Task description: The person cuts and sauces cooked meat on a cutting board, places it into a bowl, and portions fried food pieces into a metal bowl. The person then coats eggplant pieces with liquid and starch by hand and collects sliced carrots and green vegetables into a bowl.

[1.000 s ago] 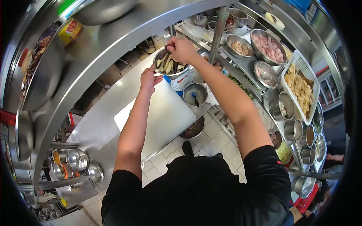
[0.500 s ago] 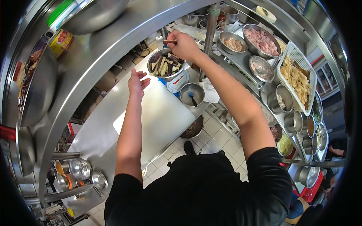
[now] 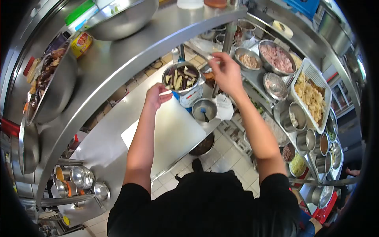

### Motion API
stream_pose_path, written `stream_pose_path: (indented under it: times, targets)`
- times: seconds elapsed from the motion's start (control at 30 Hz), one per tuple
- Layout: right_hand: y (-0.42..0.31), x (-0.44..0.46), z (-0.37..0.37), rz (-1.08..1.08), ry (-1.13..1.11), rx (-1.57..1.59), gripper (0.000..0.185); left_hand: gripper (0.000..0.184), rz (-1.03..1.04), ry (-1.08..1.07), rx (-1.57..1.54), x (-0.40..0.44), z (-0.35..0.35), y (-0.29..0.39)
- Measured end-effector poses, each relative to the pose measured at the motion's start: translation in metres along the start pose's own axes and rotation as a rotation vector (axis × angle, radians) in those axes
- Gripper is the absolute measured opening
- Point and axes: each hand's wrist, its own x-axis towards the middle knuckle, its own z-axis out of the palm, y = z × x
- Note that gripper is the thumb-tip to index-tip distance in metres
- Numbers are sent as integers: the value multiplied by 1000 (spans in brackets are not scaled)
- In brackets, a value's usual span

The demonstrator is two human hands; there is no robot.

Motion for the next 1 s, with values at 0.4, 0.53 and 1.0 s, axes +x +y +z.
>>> stream_pose_path:
  times: [0.4, 0.53, 1.0]
  targets:
    - [-198, 157, -27, -178, 232, -207, 77, 9, 280, 142, -100, -64, 12, -22]
    - [-183, 187, -3, -234, 83, -415, 82, 2, 342, 299, -188, -156, -17, -60]
    - [-61, -44, -103, -164, -671, 596, 50, 11, 249, 887, -608, -257, -86, -330]
